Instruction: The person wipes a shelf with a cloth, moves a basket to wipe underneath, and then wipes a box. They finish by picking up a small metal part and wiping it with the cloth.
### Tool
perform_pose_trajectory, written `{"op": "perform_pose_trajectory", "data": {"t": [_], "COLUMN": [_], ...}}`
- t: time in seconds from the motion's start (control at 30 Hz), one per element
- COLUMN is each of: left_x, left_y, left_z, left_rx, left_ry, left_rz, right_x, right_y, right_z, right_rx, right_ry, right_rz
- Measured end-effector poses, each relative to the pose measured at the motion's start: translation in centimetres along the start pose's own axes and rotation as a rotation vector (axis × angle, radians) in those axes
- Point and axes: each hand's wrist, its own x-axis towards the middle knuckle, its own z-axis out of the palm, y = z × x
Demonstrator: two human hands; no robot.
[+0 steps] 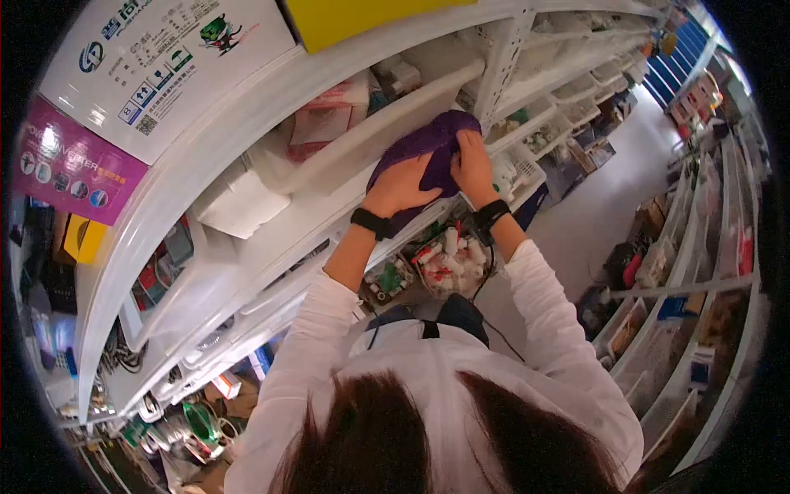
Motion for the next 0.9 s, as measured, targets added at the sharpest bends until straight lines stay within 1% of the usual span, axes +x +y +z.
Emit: {"op": "perform_pose_trajectory", "data": {"t": [0.03, 0.13, 0.2, 0.23, 0.33, 0.37, 0.43, 0.47, 0.5, 0.6, 0.63, 0.73, 0.77, 0.87, 0.9], "left_x": [0.0, 0.0, 0.1, 0.5, 1.7, 2.2, 4.2, 5.0, 6.3, 10.2, 11.3, 15.2, 16.5, 19.7, 20.3], "left_y": [0.1, 0.4, 1.6, 2.6, 4.9, 5.6, 6.7, 7.5, 8.6, 10.8, 11.4, 12.4, 13.5, 12.8, 12.7], "left_z": [0.1, 1.1, 1.5, 1.5, 3.4, 4.5, 6.2, 7.1, 8.4, 12.3, 13.3, 14.6, 13.2, 12.7, 12.9], "left_rx": [-0.002, 0.026, 0.070, 0.110, 0.214, 0.235, 0.216, 0.201, 0.182, 0.425, 0.461, 0.207, 0.181, 0.328, 0.312], "left_ry": [0.025, 0.120, 0.218, 0.224, 0.239, 0.330, 0.322, 0.307, 0.360, 0.699, 0.706, 0.497, 0.418, 0.557, 0.524], "left_rz": [-0.008, -0.001, 0.013, -0.047, -0.316, -0.308, -0.362, -0.395, -0.369, -0.029, -0.045, -0.372, -0.447, -0.281, -0.299], "right_x": [0.1, 0.2, -0.3, 0.6, 0.8, 0.6, 0.0, -0.4, -1.2, -1.0, -0.3, 2.4, 3.6, 6.5, 6.9], "right_y": [0.0, 1.4, 3.2, 4.3, 4.8, 5.8, 8.1, 9.6, 11.0, 13.5, 14.4, 18.4, 18.9, 20.2, 20.3], "right_z": [-0.2, -1.1, -1.0, -1.4, -5.8, -6.6, -7.6, -7.7, -7.7, -9.6, -10.2, -9.9, -10.2, -10.2, -10.3], "right_rx": [0.014, -0.001, 0.027, 0.034, 0.078, 0.089, 0.112, 0.116, 0.123, 0.181, 0.205, 0.147, 0.162, 0.300, 0.350], "right_ry": [0.013, -0.082, -0.056, -0.043, -0.066, -0.101, -0.176, -0.152, -0.132, -0.092, -0.077, -0.079, -0.040, -0.243, -0.231], "right_rz": [-0.002, -0.039, -0.158, -0.232, -0.266, -0.261, -0.254, -0.244, -0.229, -0.215, -0.220, -0.291, -0.364, -0.381, -0.321]}}
